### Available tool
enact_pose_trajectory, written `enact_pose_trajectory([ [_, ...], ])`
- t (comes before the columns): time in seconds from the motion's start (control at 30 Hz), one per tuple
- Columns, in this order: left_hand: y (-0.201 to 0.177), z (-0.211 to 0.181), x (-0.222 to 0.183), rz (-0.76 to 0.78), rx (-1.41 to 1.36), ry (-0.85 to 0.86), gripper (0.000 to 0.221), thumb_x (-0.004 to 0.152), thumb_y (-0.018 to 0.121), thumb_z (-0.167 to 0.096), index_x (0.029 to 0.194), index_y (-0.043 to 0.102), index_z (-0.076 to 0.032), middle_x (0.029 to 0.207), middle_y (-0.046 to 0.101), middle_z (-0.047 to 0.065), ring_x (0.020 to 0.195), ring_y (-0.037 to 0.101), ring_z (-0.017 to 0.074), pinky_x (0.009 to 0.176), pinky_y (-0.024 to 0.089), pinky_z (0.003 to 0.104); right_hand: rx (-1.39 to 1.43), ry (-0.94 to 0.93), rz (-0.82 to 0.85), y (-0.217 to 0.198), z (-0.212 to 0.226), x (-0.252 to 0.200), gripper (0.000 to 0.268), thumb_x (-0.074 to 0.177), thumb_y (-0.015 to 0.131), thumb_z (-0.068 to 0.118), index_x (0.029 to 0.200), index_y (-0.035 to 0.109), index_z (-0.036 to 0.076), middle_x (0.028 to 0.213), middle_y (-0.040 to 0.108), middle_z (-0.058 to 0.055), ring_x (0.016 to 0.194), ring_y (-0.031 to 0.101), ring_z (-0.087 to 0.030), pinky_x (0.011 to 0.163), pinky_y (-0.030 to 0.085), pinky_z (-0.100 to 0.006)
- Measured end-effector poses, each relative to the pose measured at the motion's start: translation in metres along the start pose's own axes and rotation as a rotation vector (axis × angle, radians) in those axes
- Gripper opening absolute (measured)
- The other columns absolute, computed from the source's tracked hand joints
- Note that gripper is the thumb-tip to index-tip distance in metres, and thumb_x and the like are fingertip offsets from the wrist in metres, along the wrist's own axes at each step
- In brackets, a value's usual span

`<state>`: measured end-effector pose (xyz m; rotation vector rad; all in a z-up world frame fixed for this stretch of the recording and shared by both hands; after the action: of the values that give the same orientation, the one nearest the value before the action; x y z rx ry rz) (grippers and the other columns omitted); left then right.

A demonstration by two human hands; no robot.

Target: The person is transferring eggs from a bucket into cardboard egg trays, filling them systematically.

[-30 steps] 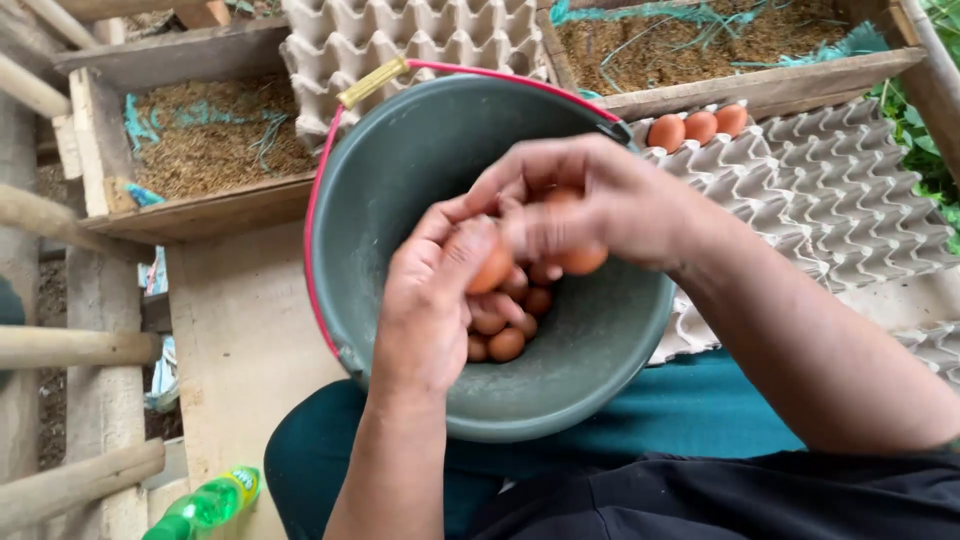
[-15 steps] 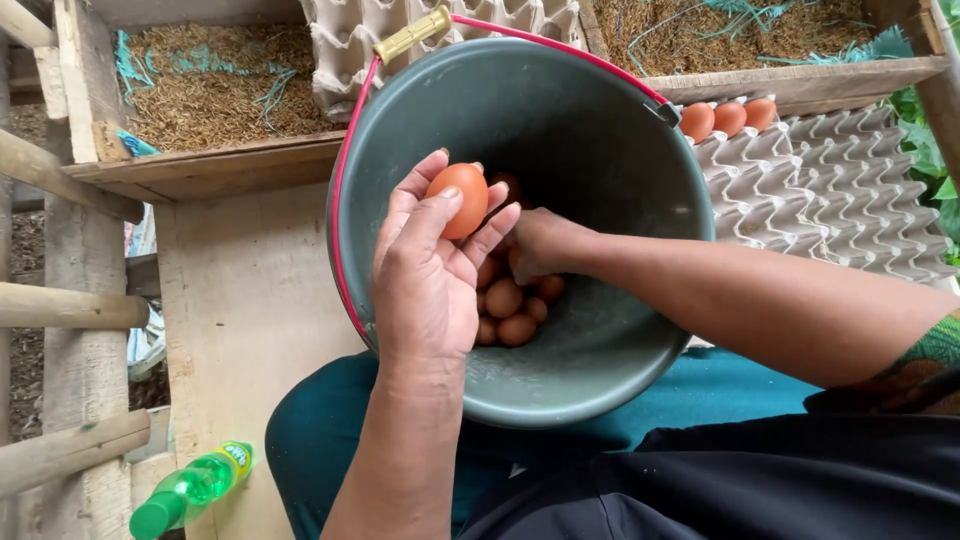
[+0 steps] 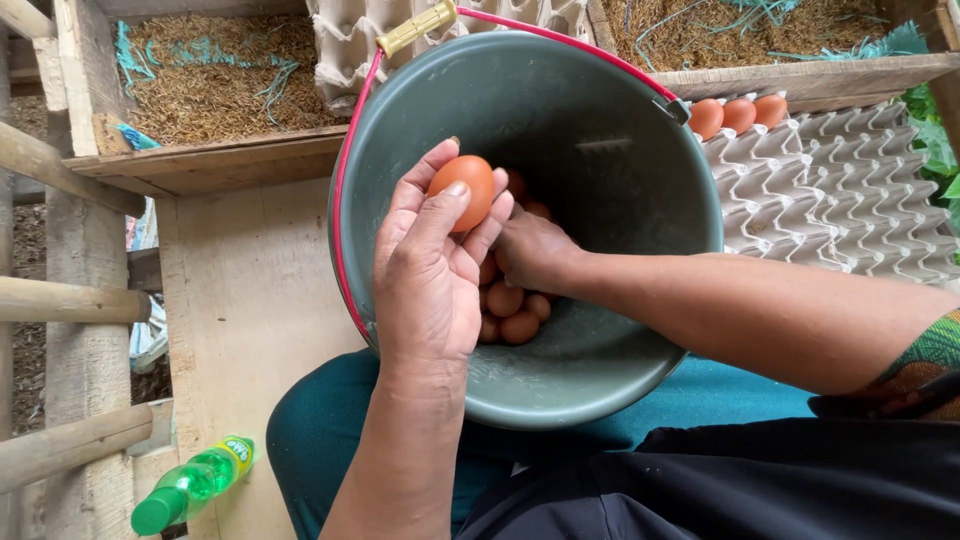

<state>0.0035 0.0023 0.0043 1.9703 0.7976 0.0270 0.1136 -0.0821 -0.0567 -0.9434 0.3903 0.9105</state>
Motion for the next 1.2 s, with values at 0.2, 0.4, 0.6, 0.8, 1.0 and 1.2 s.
enact_pose_trajectory([
  [0.2, -0.012, 0.01, 0.004, 0.125, -0.016, -0.009, 0.053, 0.092, 0.06, -0.005, 0.143, 0.046, 0.004, 0.126, 0.056, 0.029, 0.102, 0.072, 0.032, 0.076, 0.065, 0.031, 0.147, -0.138, 0.032, -0.009, 0.01, -0.002, 0.041, 0.099, 0.045, 0.034, 0.126, 0.058, 0.006, 0.098, 0.071, -0.012, 0.074, 0.07, -0.022, 0.066, 0.059, -0.034],
  [0.4, -0.006, 0.003, 0.001, 0.048, 0.056, 0.016, 0.054, 0.09, 0.062, -0.004, 0.142, 0.051, 0.002, 0.129, 0.057, 0.024, 0.11, 0.068, 0.0306, 0.094, 0.06, 0.036, 0.318, -0.304, 0.072, -0.021, 0.021, -0.006, 0.034, 0.099, 0.053, 0.026, 0.122, 0.063, 0.003, 0.095, 0.069, -0.01, 0.076, 0.067, -0.017, 0.067, 0.059, -0.03],
  [0.6, -0.003, 0.005, -0.007, 0.07, 0.662, 0.293, 0.045, 0.09, 0.066, -0.004, 0.133, 0.053, -0.001, 0.115, 0.069, 0.018, 0.087, 0.068, 0.0138, 0.068, 0.059, 0.022, 0.481, -0.465, 0.125, -0.077, 0.016, 0.001, 0.027, 0.099, 0.061, 0.018, 0.117, 0.067, -0.001, 0.092, 0.068, -0.008, 0.077, 0.064, -0.012, 0.068, 0.059, -0.025],
  [0.8, 0.014, 0.012, -0.02, 0.092, 1.301, 0.6, 0.051, 0.083, 0.079, -0.008, 0.127, 0.054, -0.003, 0.11, 0.069, 0.012, 0.091, 0.074, 0.0223, 0.079, 0.064, 0.034, 0.724, -0.617, 0.62, -0.088, 0.005, -0.019, 0.054, 0.085, 0.072, 0.003, 0.136, 0.056, -0.006, 0.125, 0.068, -0.021, 0.109, 0.069, -0.025, 0.093, 0.06, -0.03],
  [1.0, 0.01, 0.016, -0.018, 0.028, 1.451, 0.538, 0.07, 0.085, 0.076, -0.01, 0.144, 0.038, -0.006, 0.134, 0.051, 0.013, 0.085, 0.07, 0.0137, 0.079, 0.063, 0.035, 0.033, -0.346, 0.201, -0.09, -0.005, 0.015, 0.028, 0.08, 0.078, 0.007, 0.106, 0.073, 0.0, 0.087, 0.071, -0.007, 0.072, 0.065, -0.015, 0.062, 0.06, -0.028],
  [1.2, 0.011, 0.015, -0.019, 0.092, 1.435, 0.574, 0.061, 0.085, 0.077, -0.014, 0.137, 0.049, -0.006, 0.134, 0.054, 0.013, 0.093, 0.069, 0.0193, 0.08, 0.063, 0.034, -0.665, 0.028, 0.194, -0.056, -0.023, 0.044, 0.033, 0.063, 0.073, 0.004, 0.095, 0.08, 0.008, 0.071, 0.072, -0.008, 0.062, 0.065, -0.023, 0.058, 0.057, -0.032],
])
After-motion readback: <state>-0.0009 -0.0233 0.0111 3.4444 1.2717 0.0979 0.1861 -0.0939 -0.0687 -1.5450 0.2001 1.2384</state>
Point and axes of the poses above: each hand's wrist, its own x-axis towards the middle knuckle, its own y-axis out of the palm, z = x × y, the point moved 1 cm from there along x, towards the middle knuckle
